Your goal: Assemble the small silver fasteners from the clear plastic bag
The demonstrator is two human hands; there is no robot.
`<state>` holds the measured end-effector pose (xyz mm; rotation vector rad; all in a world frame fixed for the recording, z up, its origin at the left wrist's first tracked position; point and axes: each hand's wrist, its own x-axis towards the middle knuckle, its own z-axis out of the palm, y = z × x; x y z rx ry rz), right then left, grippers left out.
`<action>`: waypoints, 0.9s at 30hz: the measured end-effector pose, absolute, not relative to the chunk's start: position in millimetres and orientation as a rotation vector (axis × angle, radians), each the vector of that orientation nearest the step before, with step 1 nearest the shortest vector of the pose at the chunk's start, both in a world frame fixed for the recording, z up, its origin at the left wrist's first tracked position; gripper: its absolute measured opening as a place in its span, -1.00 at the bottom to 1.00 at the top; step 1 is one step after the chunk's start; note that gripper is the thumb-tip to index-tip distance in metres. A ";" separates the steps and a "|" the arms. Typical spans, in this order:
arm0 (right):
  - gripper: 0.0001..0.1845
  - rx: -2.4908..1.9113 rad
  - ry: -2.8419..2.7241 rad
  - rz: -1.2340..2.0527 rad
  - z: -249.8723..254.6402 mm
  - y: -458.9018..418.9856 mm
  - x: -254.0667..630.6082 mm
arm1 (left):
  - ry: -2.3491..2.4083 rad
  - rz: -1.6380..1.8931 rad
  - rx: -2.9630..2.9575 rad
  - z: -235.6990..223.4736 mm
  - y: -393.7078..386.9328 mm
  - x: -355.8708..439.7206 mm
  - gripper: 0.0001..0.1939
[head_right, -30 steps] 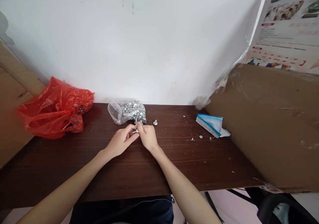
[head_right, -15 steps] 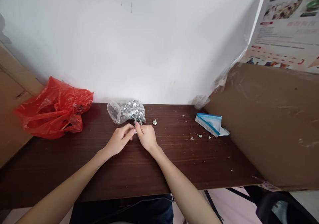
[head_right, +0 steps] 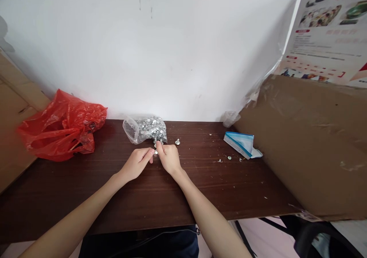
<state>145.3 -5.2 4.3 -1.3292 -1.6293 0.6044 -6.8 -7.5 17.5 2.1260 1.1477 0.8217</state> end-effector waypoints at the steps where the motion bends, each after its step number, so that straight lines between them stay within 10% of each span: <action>1: -0.38 -1.328 -1.627 0.608 4.3 -5.1 145.2 | 1.144 0.831 2.110 17.5 -7.5 -6.9 -0.67; 22: -0.39 -1.354 -1.626 0.585 4.5 -4.5 147.0 | 1.177 0.843 2.193 18.1 -9.3 -5.8 -0.76; 27: -0.39 -1.373 -1.617 0.572 4.4 -4.3 146.5 | 1.295 0.883 2.072 18.7 -8.3 -8.9 -0.48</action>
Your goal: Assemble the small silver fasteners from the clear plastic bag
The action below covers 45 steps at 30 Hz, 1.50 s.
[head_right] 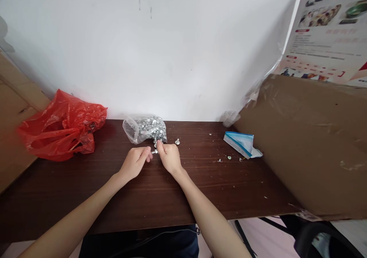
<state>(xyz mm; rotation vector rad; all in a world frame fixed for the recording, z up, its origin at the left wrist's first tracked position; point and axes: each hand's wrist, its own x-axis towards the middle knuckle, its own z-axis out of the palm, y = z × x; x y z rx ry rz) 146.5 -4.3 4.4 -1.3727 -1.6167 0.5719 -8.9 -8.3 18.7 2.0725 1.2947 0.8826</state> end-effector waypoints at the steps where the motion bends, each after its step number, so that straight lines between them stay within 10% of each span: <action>1: -0.39 -1.375 -1.612 0.573 4.6 -4.3 146.6 | 1.280 0.935 2.051 18.7 -8.0 -9.4 -0.52; 19: -0.42 -1.437 -1.501 0.515 3.2 -0.8 149.0 | 1.074 0.863 1.825 23.0 -10.0 -5.0 -0.36; 31: -0.44 -1.437 -1.480 0.501 2.2 -1.7 147.8 | 1.120 0.913 1.970 17.6 -10.1 -2.6 -0.72; 45: -0.45 -1.453 -1.482 0.477 4.6 -1.5 148.5 | 1.118 0.945 1.874 18.5 -7.2 -2.1 -0.70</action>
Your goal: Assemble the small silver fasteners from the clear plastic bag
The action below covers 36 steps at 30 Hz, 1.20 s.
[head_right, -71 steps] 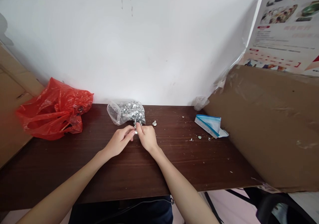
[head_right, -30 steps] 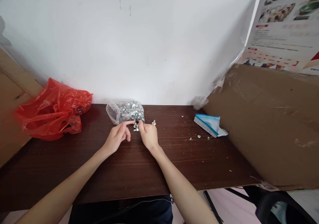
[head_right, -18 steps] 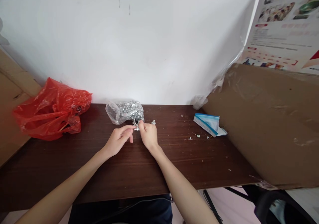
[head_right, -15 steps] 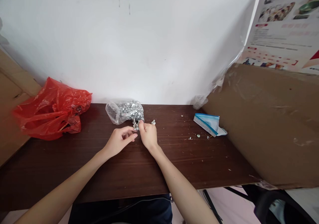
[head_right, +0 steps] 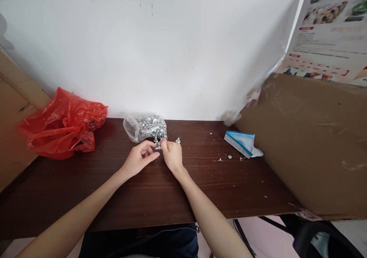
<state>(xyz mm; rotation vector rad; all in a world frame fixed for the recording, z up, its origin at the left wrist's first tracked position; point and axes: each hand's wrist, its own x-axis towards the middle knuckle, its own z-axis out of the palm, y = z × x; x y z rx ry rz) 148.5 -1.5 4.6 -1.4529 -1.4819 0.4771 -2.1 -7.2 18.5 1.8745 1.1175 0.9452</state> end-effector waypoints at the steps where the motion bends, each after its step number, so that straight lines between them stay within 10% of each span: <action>1: -0.45 -1.452 -1.484 0.477 4.6 -1.5 148.5 | 1.116 0.955 1.869 18.0 -7.1 -2.3 -0.69; 36: -0.43 -1.477 -1.456 0.435 1.6 1.1 150.5 | 1.017 1.018 1.515 27.7 -12.9 -1.9 -0.59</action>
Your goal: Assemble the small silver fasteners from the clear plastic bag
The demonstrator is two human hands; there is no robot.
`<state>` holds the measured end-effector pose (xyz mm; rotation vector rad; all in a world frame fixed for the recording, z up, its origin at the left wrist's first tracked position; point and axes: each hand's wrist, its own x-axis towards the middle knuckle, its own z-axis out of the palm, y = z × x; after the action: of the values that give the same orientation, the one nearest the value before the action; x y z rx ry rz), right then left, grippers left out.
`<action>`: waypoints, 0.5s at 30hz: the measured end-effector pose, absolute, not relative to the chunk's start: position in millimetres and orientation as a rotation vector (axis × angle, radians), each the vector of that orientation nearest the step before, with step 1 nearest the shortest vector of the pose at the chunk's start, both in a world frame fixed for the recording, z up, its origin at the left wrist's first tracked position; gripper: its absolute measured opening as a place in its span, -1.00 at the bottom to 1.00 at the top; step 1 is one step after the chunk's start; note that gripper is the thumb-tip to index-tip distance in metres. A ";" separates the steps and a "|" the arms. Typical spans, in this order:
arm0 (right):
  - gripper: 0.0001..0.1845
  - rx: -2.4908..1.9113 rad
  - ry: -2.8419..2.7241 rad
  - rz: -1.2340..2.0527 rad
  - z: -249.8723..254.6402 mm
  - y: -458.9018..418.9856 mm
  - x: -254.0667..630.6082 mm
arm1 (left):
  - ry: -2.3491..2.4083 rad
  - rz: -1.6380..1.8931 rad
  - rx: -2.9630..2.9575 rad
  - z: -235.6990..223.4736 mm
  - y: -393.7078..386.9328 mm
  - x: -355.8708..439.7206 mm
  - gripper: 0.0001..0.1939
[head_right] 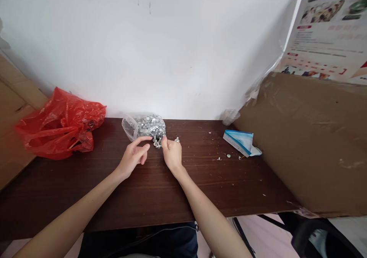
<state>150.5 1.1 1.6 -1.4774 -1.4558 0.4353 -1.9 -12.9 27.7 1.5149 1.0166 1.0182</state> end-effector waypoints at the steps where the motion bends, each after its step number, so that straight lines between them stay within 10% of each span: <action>1: -0.43 -1.477 -1.454 0.434 1.7 1.0 150.5 | 0.987 0.945 1.537 28.1 -13.4 -1.8 -0.57; 15: -0.43 -1.478 -1.443 0.455 1.3 1.8 150.8 | 1.040 1.024 1.552 22.8 -10.3 -2.2 -0.52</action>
<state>150.8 1.8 1.3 -1.4785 -1.4427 0.4547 -2.2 -10.3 22.8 1.5517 1.0396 1.0239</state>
